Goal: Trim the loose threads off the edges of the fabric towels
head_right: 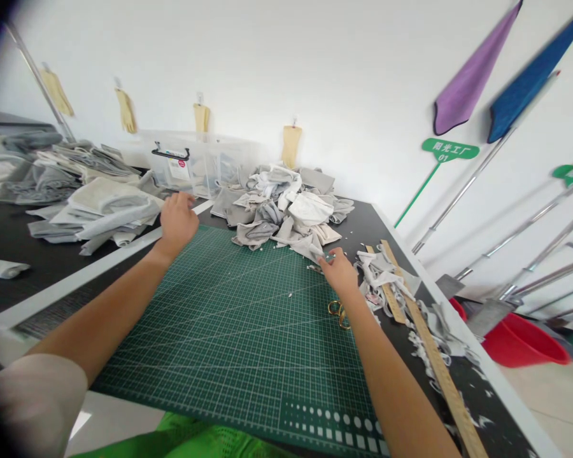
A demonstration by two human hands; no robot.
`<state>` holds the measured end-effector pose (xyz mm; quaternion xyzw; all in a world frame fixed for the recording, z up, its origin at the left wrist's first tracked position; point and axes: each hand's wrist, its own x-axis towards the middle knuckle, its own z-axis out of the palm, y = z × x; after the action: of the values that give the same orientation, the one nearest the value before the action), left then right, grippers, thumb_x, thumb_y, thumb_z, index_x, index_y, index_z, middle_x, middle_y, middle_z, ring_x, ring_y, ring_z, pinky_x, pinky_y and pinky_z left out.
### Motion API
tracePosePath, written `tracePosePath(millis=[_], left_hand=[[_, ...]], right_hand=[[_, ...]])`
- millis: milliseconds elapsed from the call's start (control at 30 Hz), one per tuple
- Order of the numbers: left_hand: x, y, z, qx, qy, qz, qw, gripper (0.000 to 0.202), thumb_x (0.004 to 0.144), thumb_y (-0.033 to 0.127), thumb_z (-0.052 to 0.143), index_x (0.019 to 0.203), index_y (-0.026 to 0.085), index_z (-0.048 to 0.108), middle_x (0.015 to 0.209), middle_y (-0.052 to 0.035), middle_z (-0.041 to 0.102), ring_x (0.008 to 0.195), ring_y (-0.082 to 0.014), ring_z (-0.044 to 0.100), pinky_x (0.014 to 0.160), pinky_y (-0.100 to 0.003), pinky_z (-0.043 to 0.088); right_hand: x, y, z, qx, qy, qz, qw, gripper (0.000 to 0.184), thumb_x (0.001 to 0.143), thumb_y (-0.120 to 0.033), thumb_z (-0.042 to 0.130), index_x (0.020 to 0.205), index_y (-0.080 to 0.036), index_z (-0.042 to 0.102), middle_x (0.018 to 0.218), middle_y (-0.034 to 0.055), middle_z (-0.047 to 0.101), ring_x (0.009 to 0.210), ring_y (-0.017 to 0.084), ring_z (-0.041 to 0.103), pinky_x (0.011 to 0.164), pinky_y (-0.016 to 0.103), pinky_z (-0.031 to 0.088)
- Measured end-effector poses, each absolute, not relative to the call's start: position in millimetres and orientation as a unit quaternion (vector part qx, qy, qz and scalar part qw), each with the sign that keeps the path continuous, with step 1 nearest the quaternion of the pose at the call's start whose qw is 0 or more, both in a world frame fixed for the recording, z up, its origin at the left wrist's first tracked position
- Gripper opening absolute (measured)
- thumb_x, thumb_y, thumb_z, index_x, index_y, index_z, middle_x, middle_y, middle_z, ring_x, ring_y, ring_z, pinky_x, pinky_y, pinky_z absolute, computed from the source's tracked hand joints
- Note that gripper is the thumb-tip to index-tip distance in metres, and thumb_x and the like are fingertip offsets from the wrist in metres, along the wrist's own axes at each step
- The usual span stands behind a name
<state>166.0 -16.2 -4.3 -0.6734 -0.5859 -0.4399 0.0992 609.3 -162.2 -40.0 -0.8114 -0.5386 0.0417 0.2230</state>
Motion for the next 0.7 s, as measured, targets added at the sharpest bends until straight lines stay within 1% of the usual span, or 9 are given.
tracePosePath(millis=[100, 200, 367, 433, 567, 633, 700], left_hand=[[192.3, -19.8, -8.1, -0.727, -0.524, -0.437, 0.078, 0.038, 0.083, 0.005, 0.045, 0.115, 0.016, 0.062, 0.113, -0.0148, 0.065, 0.116, -0.0333, 0.056, 0.106, -0.046, 0.040], [214.7, -23.3, -15.1, -0.776, -0.463, -0.425, 0.050, 0.038, 0.080, 0.004, 0.045, 0.110, 0.019, 0.063, 0.104, -0.0114, 0.066, 0.108, -0.0297, 0.059, 0.102, -0.043, 0.044], [242.1, -32.0, -27.6, -0.841, -0.378, -0.386, -0.024, 0.037, 0.078, 0.002, 0.046, 0.104, 0.020, 0.065, 0.096, -0.0080, 0.066, 0.099, -0.0253, 0.062, 0.097, -0.039, 0.048], [250.6, -36.8, -30.2, -0.854, -0.359, -0.372, -0.050, 0.038, 0.076, 0.001, 0.046, 0.103, 0.020, 0.065, 0.096, -0.0073, 0.067, 0.098, -0.0242, 0.062, 0.096, -0.038, 0.049], [264.8, -46.8, -30.9, -0.872, -0.329, -0.346, -0.102, 0.039, 0.076, 0.001, 0.046, 0.102, 0.019, 0.067, 0.094, -0.0063, 0.068, 0.094, -0.0227, 0.063, 0.091, -0.035, 0.050], [271.1, -51.9, -30.7, -0.877, -0.316, -0.340, -0.127, 0.037, 0.078, 0.002, 0.046, 0.103, 0.019, 0.068, 0.094, -0.0062, 0.068, 0.093, -0.0221, 0.063, 0.088, -0.034, 0.050], [277.8, -57.5, -31.0, -0.882, -0.304, -0.328, -0.151, 0.037, 0.080, 0.003, 0.045, 0.105, 0.019, 0.067, 0.096, -0.0062, 0.069, 0.092, -0.0214, 0.064, 0.086, -0.033, 0.050]], right_hand=[[612.7, -155.4, -44.9, -0.812, -0.545, 0.036, 0.203, 0.033, 0.097, -0.051, 0.056, 0.113, -0.024, 0.066, 0.103, 0.0069, 0.076, 0.095, 0.026, 0.071, 0.075, 0.030, 0.043], [614.9, -153.9, -47.2, -0.805, -0.546, 0.033, 0.229, 0.028, 0.097, -0.048, 0.053, 0.102, -0.025, 0.068, 0.099, 0.0059, 0.076, 0.094, 0.026, 0.071, 0.076, 0.030, 0.044], [612.4, -156.1, -34.2, -0.741, -0.561, 0.076, 0.361, 0.029, 0.096, -0.048, 0.051, 0.101, -0.023, 0.064, 0.092, 0.0037, 0.074, 0.079, 0.021, 0.071, 0.075, 0.031, 0.050], [610.9, -156.3, -23.5, -0.704, -0.566, 0.093, 0.419, 0.030, 0.094, -0.051, 0.052, 0.100, -0.023, 0.062, 0.092, 0.0037, 0.073, 0.078, 0.021, 0.070, 0.072, 0.032, 0.052], [606.2, -157.6, 2.8, -0.619, -0.559, 0.129, 0.536, 0.037, 0.090, -0.059, 0.059, 0.099, -0.023, 0.060, 0.094, 0.0048, 0.071, 0.079, 0.023, 0.071, 0.064, 0.033, 0.057], [601.2, -161.0, 18.7, -0.577, -0.551, 0.151, 0.584, 0.041, 0.087, -0.063, 0.064, 0.099, -0.024, 0.059, 0.095, 0.0037, 0.070, 0.078, 0.022, 0.072, 0.063, 0.033, 0.059], [594.0, -167.0, 37.3, -0.535, -0.548, 0.160, 0.623, 0.041, 0.086, -0.063, 0.068, 0.097, -0.024, 0.058, 0.094, 0.0017, 0.069, 0.077, 0.020, 0.072, 0.064, 0.032, 0.060]])
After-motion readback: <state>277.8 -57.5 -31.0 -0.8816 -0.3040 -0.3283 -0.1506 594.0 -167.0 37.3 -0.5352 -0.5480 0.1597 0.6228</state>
